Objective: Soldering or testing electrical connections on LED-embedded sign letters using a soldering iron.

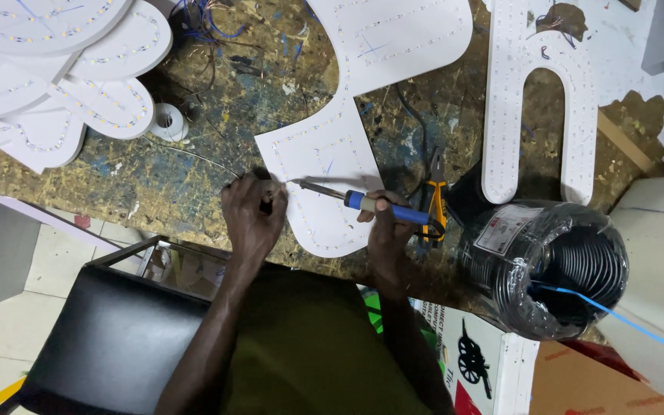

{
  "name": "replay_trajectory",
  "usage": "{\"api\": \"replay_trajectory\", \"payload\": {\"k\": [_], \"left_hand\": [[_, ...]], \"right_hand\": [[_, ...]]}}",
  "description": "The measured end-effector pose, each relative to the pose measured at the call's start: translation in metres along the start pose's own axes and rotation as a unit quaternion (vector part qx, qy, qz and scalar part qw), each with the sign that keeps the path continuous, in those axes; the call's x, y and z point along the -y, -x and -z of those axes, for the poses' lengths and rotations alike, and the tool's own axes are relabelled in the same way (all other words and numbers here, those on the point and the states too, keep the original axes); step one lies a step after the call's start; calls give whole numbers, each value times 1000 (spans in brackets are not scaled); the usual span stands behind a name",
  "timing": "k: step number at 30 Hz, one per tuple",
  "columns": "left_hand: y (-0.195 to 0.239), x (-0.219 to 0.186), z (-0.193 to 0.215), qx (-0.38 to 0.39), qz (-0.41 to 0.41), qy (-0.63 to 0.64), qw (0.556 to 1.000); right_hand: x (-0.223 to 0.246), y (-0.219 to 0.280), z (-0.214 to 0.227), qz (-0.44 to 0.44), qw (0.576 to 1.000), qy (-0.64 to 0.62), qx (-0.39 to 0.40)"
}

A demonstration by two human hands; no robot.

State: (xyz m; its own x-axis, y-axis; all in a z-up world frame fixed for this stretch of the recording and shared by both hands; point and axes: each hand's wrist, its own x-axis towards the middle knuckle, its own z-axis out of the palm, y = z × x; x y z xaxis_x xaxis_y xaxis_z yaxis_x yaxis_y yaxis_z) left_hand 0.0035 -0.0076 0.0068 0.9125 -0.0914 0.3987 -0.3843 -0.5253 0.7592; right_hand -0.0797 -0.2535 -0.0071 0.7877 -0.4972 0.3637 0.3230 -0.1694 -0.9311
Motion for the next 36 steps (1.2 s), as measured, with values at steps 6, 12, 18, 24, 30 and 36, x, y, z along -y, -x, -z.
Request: {"api": "replay_trajectory", "payload": {"k": [6,12,18,24,30,36], "left_hand": [[0,1,0,-2,-13,-10,1000],[-4,-4,3,1,-14,-13,1000],[2,7,-5,1,-17,-10,1000],[4,4,-3,-10,17,43,999],[-30,-29,19,-27,33,184,982],[-48,-11,2,0,15,117,993]], "right_hand": [[2,-1,-6,4,1000,-1,-20],[3,2,-7,0,1000,-12,-16],[5,0,-7,-4,1000,-5,-20],[-2,7,-2,-50,995,-63,-66],[3,-4,0,-169,914,-356,-101],[-8,11,11,-206,907,-357,-88]]}}
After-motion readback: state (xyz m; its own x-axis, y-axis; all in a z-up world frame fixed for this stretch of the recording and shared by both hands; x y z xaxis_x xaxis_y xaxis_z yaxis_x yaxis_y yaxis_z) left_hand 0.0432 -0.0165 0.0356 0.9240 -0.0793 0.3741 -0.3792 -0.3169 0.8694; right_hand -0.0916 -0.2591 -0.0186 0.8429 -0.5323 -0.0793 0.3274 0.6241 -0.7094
